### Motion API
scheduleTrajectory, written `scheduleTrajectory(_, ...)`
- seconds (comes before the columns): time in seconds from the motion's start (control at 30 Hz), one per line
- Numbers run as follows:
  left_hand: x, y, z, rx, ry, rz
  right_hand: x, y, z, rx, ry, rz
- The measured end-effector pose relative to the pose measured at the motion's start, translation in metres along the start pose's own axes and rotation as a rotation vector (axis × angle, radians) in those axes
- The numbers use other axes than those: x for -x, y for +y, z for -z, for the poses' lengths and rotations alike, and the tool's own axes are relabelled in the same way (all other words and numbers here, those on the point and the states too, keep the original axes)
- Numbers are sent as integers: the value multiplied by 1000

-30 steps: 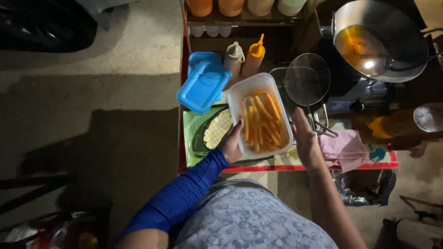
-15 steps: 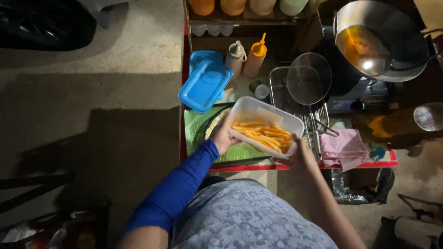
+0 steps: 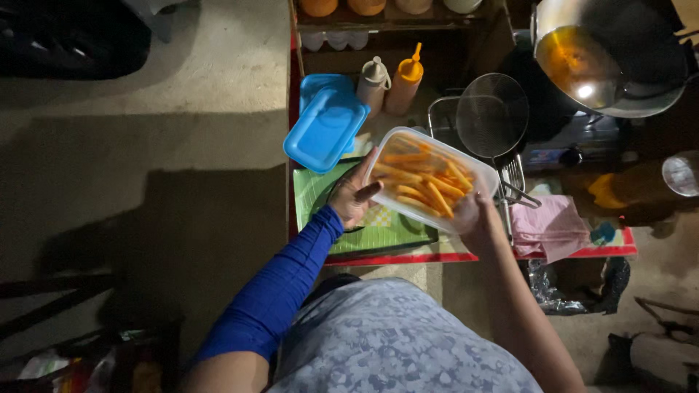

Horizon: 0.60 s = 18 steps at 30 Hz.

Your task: The person prepares a serving of fries by transferring them from a frying basket to a container, shaking them with seasoning, placing them into a paper-lined basket with a side of sauce, and carrying the meal toward a customer.

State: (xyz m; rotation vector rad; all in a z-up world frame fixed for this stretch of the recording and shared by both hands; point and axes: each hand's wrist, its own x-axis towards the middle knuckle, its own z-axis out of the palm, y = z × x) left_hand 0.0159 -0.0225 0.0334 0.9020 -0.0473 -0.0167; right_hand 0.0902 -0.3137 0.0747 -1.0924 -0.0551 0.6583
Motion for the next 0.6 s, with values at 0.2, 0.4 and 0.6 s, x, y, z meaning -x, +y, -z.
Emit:
scheduleTrajectory(0.2, 15, 15, 11, -28, -20, -82, -2, 6, 15, -82, 126, 90)
scheduleTrajectory(0.4, 33, 30, 24, 291, 216, 54, -19, 20, -12, 521, 403, -238)
scheduleTrajectory(0.6, 32, -28, -4, 64, 261, -15, 1, 1, 12, -31, 217, -71)
